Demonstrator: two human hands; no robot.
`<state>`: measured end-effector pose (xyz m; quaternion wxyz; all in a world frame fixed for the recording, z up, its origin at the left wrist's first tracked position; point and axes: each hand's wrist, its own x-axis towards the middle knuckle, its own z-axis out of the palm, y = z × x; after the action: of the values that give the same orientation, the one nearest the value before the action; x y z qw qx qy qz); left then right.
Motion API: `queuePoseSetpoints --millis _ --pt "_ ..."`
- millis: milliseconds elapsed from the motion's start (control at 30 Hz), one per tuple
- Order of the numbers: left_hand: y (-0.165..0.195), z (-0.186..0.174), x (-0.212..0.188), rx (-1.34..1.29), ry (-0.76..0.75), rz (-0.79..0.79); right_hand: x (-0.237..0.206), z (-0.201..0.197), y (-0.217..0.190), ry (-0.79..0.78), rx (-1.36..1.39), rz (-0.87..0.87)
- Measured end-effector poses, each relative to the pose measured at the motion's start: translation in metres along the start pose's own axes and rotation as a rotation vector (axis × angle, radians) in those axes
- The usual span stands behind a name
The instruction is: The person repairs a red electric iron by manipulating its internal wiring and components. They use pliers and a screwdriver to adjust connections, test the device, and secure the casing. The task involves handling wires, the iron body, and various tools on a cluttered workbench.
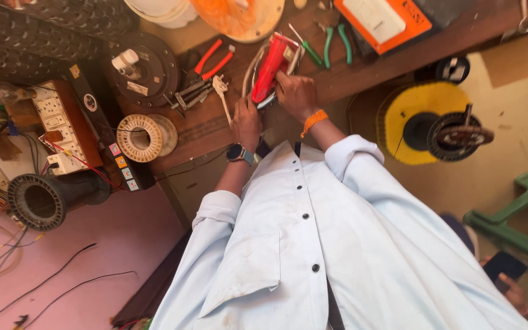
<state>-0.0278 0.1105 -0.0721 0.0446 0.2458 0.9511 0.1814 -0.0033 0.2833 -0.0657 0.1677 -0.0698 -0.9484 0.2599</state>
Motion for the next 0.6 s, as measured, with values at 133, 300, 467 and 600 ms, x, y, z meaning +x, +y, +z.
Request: queuePoseSetpoints --millis 133,300,467,600 --pt "0.001 -0.006 0.005 0.141 -0.037 -0.007 0.011 0.000 -0.006 0.021 -0.253 0.069" --pt "0.007 -0.032 0.016 0.017 -0.061 -0.032 0.032 -0.011 -0.031 -0.106 0.034 0.459" --pt "-0.001 -0.037 0.010 0.037 -0.066 0.007 0.039 -0.012 -0.038 -0.154 0.005 0.452" --pt "0.000 -0.041 0.014 0.156 0.008 0.088 0.045 -0.009 -0.045 -0.144 -0.037 0.511"
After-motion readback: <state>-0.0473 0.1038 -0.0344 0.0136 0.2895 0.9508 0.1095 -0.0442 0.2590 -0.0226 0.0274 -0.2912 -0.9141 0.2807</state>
